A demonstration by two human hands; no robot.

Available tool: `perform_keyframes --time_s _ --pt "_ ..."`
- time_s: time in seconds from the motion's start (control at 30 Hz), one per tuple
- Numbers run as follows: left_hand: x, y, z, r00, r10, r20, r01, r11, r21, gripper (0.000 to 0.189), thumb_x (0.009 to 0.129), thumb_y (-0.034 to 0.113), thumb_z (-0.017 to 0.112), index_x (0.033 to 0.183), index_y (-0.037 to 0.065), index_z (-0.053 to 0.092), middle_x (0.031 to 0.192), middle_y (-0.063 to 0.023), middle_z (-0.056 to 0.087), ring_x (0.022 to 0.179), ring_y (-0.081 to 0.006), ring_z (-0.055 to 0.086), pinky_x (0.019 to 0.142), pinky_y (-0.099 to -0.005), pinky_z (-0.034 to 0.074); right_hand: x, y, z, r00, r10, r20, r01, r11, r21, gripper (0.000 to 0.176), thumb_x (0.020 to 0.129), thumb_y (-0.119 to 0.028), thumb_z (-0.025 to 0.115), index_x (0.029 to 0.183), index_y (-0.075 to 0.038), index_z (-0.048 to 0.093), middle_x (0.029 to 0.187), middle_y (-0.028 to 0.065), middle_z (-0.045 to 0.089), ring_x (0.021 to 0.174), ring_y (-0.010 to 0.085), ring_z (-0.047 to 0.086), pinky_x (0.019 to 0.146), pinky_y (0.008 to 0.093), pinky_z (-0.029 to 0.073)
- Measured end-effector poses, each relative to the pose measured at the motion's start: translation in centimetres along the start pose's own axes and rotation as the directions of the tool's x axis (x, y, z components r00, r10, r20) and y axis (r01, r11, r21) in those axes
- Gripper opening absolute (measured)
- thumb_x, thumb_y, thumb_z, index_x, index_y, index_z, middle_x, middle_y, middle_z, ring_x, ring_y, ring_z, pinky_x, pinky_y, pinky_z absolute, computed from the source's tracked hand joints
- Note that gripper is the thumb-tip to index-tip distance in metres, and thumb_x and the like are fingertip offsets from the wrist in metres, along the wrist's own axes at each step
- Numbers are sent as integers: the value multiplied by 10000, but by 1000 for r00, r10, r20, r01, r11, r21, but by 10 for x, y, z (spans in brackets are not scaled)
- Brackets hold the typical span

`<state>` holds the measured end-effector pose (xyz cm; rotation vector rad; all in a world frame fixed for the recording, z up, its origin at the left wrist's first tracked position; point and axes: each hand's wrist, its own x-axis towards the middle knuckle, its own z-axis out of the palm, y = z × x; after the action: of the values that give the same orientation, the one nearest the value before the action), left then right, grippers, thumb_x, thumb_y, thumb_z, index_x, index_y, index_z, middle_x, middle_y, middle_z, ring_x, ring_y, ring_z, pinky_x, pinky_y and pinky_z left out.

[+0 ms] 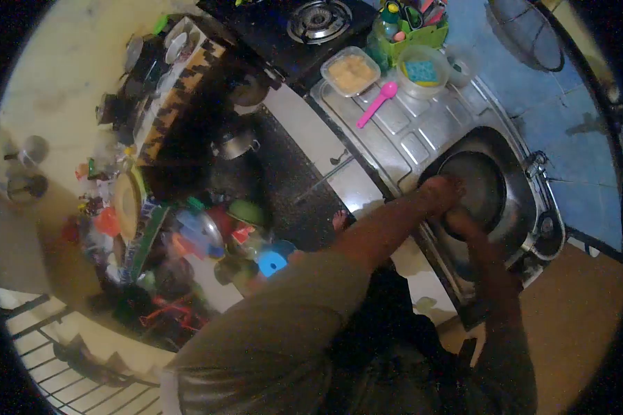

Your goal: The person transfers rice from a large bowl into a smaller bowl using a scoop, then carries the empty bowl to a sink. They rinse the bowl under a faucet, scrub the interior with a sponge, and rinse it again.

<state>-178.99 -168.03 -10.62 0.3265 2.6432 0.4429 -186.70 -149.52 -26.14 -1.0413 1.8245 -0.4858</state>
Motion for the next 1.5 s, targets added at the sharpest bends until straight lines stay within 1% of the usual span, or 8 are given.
perform_keyframes --time_s 0.13,0.23,0.57,0.83,1.1,1.27,1.33,1.5 --pt "49 -21 96 927 52 -372 -40 998 39 979 543 209 828 1389 55 359 1456 -161 356 1308 -286 404 1084 -381 333 -3 -4 -3 998 56 10 -56 997 55 399 889 -274 529 1211 -38 561 1255 214 549 1158 325 526 1004 421 382" --pt "16 -10 20 998 66 -18 -64 992 112 1043 516 242 849 1401 46 332 1458 -174 348 1312 -291 399 1084 -377 331 -28 -21 -27 999 -31 37 36 990 -137 398 886 -271 532 1210 -40 563 1250 214 551 1156 327 527 1003 421 383" --pt "8 -10 6 996 59 62 -55 996 -63 1153 481 260 874 1435 53 261 1438 -191 368 1308 -309 399 1074 -384 347 5 -9 -1 995 104 10 -104 995 7 395 876 -261 539 1206 -47 566 1235 212 559 1149 335 530 1000 424 386" --pt "36 -17 44 979 99 177 -123 984 126 305 747 258 656 1004 98 688 1031 -117 676 969 -246 641 865 -407 476 -32 -35 -81 958 206 -197 -279 824 -493 392 868 -253 546 1204 -52 570 1222 211 566 1144 341 532 998 426 388" --pt "11 -5 19 981 89 172 -126 969 213 295 685 399 720 854 157 729 891 -44 699 829 -211 665 685 -395 509 52 34 -71 808 158 -568 -388 868 -310 391 860 -245 552 1201 -56 573 1210 210 572 1139 347 535 996 428 391" --pt "8 -6 15 988 111 106 -126 980 155 271 674 381 734 832 161 729 836 -61 691 808 -214 664 709 -389 526 64 47 -20 902 163 -399 -301 901 -313 390 855 -240 556 1200 -60 575 1202 209 577 1136 351 536 995 429 392" --pt "33 -15 69 881 294 -370 -155 919 362 224 666 338 730 784 147 723 801 -81 687 780 -240 671 727 -390 533 41 34 -7 954 175 -243 -252 907 -338 390 853 -238 557 1199 -61 575 1199 209 578 1135 352 537 994 430 393" --pt "8 -7 5 999 25 46 -26 1000 13 177 699 255 669 812 124 712 852 -98 693 798 -268 680 722 -393 544 -24 -69 -53 977 209 44 -183 925 -333 389 847 -233 561 1198 -64 577 1191 208 582 1132 356 538 993 431 395"
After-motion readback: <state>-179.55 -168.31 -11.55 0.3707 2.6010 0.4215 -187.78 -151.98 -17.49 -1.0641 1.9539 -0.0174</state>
